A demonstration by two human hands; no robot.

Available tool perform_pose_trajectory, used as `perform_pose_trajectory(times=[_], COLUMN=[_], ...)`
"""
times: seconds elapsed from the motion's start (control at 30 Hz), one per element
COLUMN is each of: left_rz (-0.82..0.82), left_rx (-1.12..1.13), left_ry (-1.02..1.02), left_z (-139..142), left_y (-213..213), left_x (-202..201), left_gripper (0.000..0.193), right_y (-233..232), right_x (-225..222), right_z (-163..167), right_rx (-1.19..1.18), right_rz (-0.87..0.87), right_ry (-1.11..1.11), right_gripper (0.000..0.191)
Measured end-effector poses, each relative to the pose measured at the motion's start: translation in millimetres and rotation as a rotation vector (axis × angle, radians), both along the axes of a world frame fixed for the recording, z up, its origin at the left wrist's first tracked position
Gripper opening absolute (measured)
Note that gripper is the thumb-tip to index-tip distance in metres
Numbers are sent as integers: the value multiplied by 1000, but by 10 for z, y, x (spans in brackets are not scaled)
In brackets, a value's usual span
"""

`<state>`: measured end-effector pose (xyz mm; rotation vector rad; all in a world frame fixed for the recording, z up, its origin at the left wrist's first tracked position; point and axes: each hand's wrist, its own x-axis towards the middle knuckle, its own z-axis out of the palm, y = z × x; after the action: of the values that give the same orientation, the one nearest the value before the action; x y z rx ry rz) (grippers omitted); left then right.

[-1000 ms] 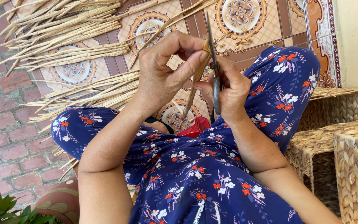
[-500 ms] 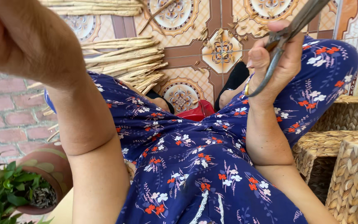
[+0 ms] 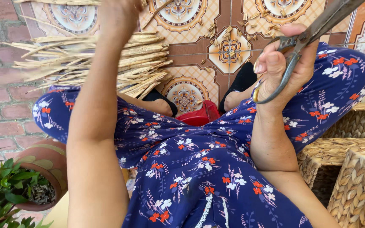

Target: The person sits cross-legged on a tiled floor and uses shears to trim the ends of numerous thin wooden sticks. They pick up each stick, cut off the tip, and place the trimmed piece back on the pile.

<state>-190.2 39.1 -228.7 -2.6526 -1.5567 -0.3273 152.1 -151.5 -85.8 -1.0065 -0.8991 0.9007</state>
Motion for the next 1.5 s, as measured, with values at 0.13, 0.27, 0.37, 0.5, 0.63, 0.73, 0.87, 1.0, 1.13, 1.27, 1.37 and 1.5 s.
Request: perform_pose_trajectory(times=[0.13, 0.27, 0.37, 0.5, 0.63, 0.73, 0.87, 1.0, 1.13, 1.27, 1.37, 1.5], left_rz=[100, 155, 143, 149, 139, 143, 82, 231, 196, 191, 274, 108], left_rx=[-572, -669, -631, -639, -636, -604, -472, -667, -508, -491, -673, -1029], left_ry=[33, 29, -69, -81, -115, -138, -190, -31, 208, 96, -104, -637], left_z=[-438, -619, -720, -837, -936, -975, -1010, -1100, -1212, -1164, -914, -284], left_y=[-52, 90, 295, 561, 716, 796, 898, 937, 863, 754, 826, 854], left_x=[296, 517, 719, 1016, 1252, 1377, 1502, 1608, 1626, 1646, 1836, 2166], left_gripper=[32, 42, 50, 64, 72, 77, 78, 53, 27, 29, 24, 27], right_y=[3, 42, 130, 295, 411, 487, 539, 565, 585, 558, 582, 639], right_x=[81, 130, 133, 142, 172, 196, 184, 204, 194, 177, 139, 102], right_z=[55, 60, 22, -71, -148, -185, -229, -270, -280, -255, -330, -535], right_rx=[-12, -37, -72, -155, -239, -265, -290, -339, -356, -385, -409, -433], right_rz=[-11, -48, -72, -90, -133, -147, -154, -141, -135, -115, -125, -130], right_ry=[48, 86, 120, 153, 175, 195, 215, 220, 214, 230, 195, 77], right_gripper=[51, 50, 49, 48, 47, 46, 42, 41, 39, 36, 36, 38])
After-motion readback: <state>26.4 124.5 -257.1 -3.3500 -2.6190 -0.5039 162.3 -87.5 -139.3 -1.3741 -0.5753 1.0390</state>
